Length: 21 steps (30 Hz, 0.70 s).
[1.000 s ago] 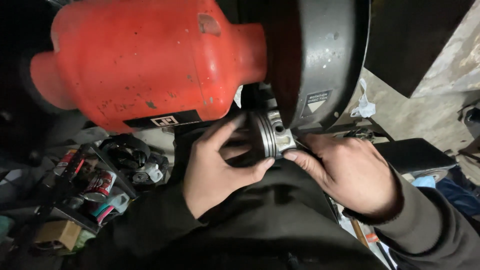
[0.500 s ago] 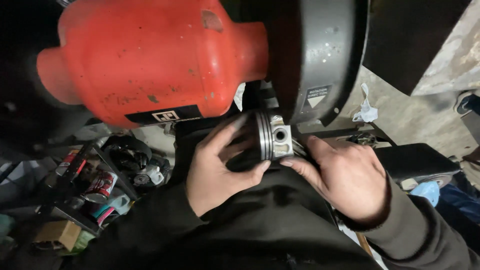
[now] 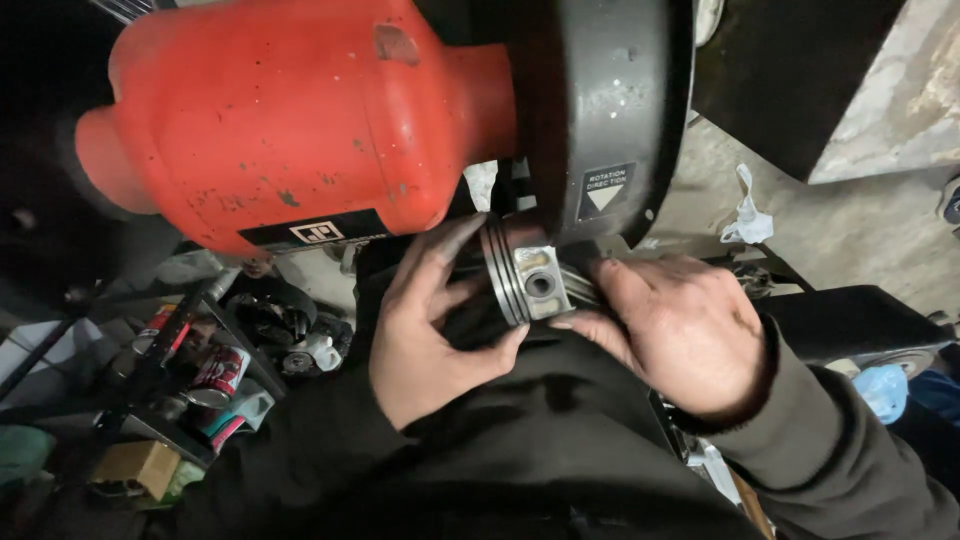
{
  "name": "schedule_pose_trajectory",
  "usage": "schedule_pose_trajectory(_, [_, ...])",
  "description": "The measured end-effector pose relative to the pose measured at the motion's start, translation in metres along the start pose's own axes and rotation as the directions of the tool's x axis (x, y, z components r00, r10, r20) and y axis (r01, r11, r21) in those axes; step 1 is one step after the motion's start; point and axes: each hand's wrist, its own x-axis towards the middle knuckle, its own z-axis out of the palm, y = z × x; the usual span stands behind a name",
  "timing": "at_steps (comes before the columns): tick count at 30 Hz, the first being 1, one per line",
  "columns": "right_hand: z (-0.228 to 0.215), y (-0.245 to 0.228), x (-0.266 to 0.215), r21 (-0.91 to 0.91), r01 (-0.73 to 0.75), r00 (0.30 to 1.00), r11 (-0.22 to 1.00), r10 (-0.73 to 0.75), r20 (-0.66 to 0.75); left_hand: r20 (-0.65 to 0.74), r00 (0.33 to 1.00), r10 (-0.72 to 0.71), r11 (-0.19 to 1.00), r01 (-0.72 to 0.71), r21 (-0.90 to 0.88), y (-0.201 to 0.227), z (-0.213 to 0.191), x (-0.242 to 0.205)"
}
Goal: The person holds a metal piston and repeatedly presses it against the spinning wheel of a bench grinder. They rotate the piston to grind different sides and edges, frequently pausing to inspect the part before continuing the grinding process.
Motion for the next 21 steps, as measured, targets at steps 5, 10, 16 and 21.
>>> schedule_pose_trajectory(5, [0.017, 0.014, -0.008, -0.074, 0.110, 0.992, 0.991, -0.115, -0.056, 0.060, 0.995, 0.084, 0.994, -0.087, 0.063, -0.018, 0.001, 0.001])
schedule_pose_trajectory(10, [0.035, 0.023, -0.015, 0.007, 0.098, 0.980, 0.995, -0.095, -0.175, 0.083, 0.941, 0.327, 0.866, -0.334, 0.372, -0.009, -0.002, 0.009])
schedule_pose_trajectory(16, [0.047, 0.036, -0.015, -0.010, 0.144, 0.970, 0.989, -0.143, -0.198, 0.126, 0.934, 0.334, 0.886, -0.357, 0.296, -0.019, -0.004, 0.012])
schedule_pose_trajectory(21, [0.046, 0.027, -0.006, 0.039, 0.157, 0.972, 0.987, -0.147, -0.182, 0.091, 0.940, 0.329, 0.862, -0.338, 0.377, -0.014, -0.009, 0.006])
